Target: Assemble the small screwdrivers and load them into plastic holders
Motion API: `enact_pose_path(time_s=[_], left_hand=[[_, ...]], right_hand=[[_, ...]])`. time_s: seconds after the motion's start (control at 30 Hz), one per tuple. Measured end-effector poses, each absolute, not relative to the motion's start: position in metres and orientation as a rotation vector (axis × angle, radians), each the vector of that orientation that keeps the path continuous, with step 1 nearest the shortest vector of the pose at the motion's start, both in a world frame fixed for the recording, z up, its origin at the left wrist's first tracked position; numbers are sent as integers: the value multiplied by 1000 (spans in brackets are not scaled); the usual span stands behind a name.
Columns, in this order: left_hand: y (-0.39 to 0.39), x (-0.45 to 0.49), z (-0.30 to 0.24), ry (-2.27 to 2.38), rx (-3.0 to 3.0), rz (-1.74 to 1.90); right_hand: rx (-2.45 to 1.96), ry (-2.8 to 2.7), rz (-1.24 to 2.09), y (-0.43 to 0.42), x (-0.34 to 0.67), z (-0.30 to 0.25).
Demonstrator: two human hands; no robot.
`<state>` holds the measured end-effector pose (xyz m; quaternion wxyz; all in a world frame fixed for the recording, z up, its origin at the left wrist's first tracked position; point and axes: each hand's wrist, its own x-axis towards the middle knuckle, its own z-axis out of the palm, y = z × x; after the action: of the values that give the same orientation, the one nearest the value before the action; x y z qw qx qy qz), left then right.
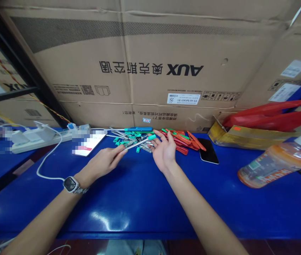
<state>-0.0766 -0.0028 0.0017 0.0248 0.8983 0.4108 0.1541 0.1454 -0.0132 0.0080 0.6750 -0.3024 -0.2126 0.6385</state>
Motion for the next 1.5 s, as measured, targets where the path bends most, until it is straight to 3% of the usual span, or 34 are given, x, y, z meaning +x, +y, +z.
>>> enact_pose_path(time_s=[0.37, 0.83, 1.0, 1.17, 1.5], left_hand=[[-9, -65, 1, 1322, 2785, 424], [-10, -61, 5, 1394, 2730, 505], [-9, -63, 7, 1275, 2585, 694], [-8, -61, 8, 1187, 2480, 769], [-6, -61, 13, 1124, 2227, 1008]], right_hand=[[-369, -289, 1469, -6, 106, 26], [-462, -230, 1090, 4, 72, 36], [-442, -368, 953, 8, 65, 49], [-438, -438, 1085, 6, 59, 52], [-734, -850, 959, 6, 48, 12]])
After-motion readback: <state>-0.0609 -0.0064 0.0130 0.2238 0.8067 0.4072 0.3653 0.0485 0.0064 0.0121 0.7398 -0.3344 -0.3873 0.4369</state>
